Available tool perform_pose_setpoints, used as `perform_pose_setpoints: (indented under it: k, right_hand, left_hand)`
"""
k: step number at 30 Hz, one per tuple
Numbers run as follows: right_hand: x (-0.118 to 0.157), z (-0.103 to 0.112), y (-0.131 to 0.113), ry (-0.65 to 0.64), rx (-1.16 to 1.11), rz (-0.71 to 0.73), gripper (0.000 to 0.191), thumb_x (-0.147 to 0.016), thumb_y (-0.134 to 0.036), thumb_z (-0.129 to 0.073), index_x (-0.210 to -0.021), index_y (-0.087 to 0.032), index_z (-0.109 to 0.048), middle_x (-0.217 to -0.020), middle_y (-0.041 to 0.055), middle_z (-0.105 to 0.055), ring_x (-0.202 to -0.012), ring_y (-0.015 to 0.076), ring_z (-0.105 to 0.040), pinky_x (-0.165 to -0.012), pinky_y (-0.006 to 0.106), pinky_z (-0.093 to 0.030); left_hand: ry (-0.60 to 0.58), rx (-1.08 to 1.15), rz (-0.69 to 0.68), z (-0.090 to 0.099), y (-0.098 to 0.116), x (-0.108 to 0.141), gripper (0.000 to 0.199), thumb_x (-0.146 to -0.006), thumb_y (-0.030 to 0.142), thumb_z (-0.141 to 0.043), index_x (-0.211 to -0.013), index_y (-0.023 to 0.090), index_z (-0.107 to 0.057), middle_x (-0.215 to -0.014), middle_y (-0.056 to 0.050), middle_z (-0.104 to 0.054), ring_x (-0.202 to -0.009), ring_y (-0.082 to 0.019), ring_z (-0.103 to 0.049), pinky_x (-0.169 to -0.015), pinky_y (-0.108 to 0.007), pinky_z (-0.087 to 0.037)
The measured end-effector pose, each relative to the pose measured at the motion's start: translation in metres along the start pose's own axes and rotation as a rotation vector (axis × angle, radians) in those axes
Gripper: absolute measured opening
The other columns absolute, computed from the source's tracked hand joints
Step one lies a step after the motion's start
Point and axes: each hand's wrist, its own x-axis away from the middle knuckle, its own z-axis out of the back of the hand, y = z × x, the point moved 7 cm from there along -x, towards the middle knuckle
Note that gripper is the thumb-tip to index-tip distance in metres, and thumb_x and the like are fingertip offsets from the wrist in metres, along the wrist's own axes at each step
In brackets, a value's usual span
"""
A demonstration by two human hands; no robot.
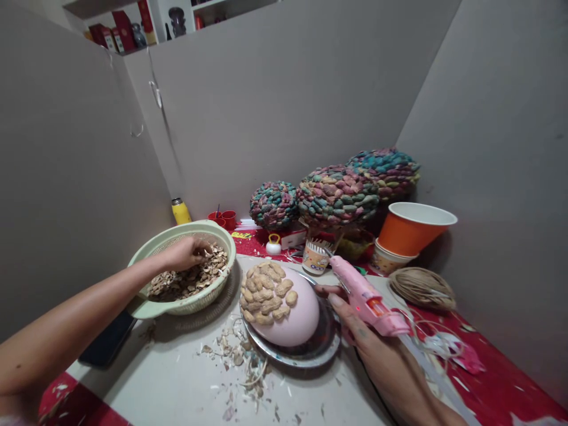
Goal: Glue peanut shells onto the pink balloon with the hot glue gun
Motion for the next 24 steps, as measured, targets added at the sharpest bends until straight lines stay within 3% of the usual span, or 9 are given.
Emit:
perform_pose_setpoints:
  k: [4, 10, 16, 20, 24]
  right_hand:
    - [0.000, -0.001, 0.000, -0.015, -0.028, -0.012, 0.049, -0.072, -0.057, -0.068, -0.105, -0.021, -0.075, -0.115, 0.0066, -0.074, -0.112, 0.0298, -0.067, -0.095, 0.033, -0.055]
    - [0.000, -0.002, -0.008, 0.009, -0.003, -0.031, 0.044, -0.067, -0.057, -0.068, -0.094, -0.023, -0.077, -0.104, 0.0056, -0.077, -0.105, 0.0307, -0.070, -0.090, 0.032, -0.057]
    - [-0.003, -0.002, 0.007, -0.002, -0.054, -0.050, 0.048, -0.071, -0.057, -0.068, -0.099, -0.020, -0.076, -0.109, 0.0071, -0.076, -0.109, 0.0299, -0.068, -0.096, 0.032, -0.054]
    - [-0.004, -0.002, 0.009, -0.002, -0.036, -0.048, 0.045, -0.069, -0.057, -0.069, -0.093, -0.021, -0.076, -0.104, 0.0073, -0.077, -0.107, 0.0312, -0.069, -0.094, 0.034, -0.055]
    - [-0.003, -0.002, 0.002, 0.019, -0.052, -0.038, 0.034, -0.066, -0.055, -0.070, -0.075, -0.023, -0.075, -0.094, 0.0066, -0.078, -0.101, 0.0328, -0.071, -0.089, 0.035, -0.059]
  left_hand:
    - [-0.001, 0.059, 0.039, 0.007, -0.014, 0.002, 0.037, -0.078, 0.022, -0.055, -0.109, 0.019, -0.073, -0.108, -0.003, -0.077, -0.093, -0.020, -0.067, -0.084, -0.027, -0.048]
    - [-0.037, 0.008, 0.180, 0.017, -0.045, 0.004, 0.024, -0.085, 0.026, -0.059, -0.102, 0.016, -0.072, -0.082, -0.002, -0.074, -0.074, -0.019, -0.067, -0.070, -0.030, -0.053]
    - [-0.065, -0.085, 0.214, 0.015, -0.054, -0.024, 0.033, -0.093, 0.034, -0.061, -0.120, 0.016, -0.061, -0.123, -0.009, -0.062, -0.102, -0.025, -0.064, -0.084, -0.044, -0.056]
    - [-0.066, -0.104, 0.186, 0.002, -0.049, -0.049, 0.033, -0.093, 0.033, -0.060, -0.122, 0.018, -0.060, -0.126, -0.009, -0.061, -0.104, -0.025, -0.063, -0.086, -0.044, -0.055]
    - [-0.073, -0.100, 0.160, -0.010, -0.047, -0.057, 0.032, -0.094, 0.034, -0.060, -0.121, 0.018, -0.061, -0.126, -0.009, -0.061, -0.104, -0.025, -0.063, -0.086, -0.044, -0.055]
